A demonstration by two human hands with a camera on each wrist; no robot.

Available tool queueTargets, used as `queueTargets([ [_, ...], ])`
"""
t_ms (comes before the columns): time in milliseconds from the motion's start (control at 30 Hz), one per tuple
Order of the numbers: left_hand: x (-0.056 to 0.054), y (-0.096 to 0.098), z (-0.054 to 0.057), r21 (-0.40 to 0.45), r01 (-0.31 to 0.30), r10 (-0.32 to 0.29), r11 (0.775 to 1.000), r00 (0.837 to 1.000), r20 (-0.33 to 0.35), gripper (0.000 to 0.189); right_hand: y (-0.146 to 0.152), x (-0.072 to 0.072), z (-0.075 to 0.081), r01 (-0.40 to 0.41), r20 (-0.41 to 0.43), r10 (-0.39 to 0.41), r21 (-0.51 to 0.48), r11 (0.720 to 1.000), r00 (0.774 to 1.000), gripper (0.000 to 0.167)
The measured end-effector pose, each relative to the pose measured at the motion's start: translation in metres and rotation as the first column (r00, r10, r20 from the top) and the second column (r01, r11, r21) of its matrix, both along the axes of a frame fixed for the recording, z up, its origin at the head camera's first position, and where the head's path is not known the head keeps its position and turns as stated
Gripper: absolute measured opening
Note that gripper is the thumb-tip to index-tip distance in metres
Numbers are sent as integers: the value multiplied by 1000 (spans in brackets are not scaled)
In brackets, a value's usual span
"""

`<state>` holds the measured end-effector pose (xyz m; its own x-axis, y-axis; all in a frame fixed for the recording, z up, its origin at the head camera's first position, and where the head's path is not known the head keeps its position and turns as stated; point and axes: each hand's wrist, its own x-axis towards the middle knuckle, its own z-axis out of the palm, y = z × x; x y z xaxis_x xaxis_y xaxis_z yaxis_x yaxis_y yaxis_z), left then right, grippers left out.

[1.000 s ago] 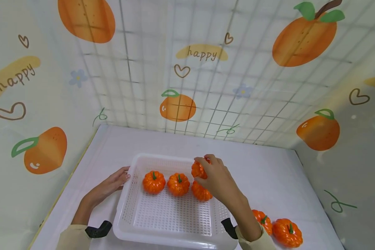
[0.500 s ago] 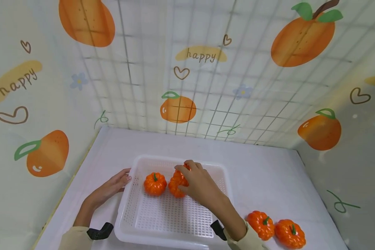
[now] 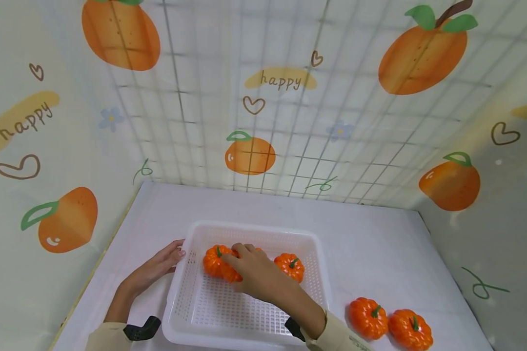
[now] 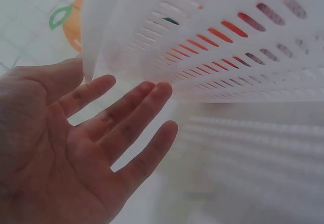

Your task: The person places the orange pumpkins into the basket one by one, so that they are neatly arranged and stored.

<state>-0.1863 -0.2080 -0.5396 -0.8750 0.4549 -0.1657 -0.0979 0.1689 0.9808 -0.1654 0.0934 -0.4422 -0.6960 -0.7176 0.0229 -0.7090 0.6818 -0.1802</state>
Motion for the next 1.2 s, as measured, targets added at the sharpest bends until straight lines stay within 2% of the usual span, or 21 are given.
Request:
queueTargets([
  [200,0,0,0,-4,-2,2,1000,1000,0,49,-7,-1,-9,-107,19,106,29,994,994,49],
  [333,0,0,0,-14,-4,4,1000,1000,2,50,-12,-1,-15,-212,23,211,89,973,977,54],
  [500,-1,-1,-1,-10,0,0,1000,1000,-5,48,-20,0,-23,-284,18,285,142,948,958,55],
  [733,-2,-2,-2,-21,-7,7,1000,1000,7,48,-31,3,-28,-327,36,326,154,932,945,53],
  [1033,0,-2,1,-34,-12,12,999,1000,2,49,-43,2,-31,-346,100,333,178,921,938,52],
  [1200,0,-2,1,-41,-17,18,999,1000,4,49,-47,2,-38,-368,56,365,204,907,929,52],
])
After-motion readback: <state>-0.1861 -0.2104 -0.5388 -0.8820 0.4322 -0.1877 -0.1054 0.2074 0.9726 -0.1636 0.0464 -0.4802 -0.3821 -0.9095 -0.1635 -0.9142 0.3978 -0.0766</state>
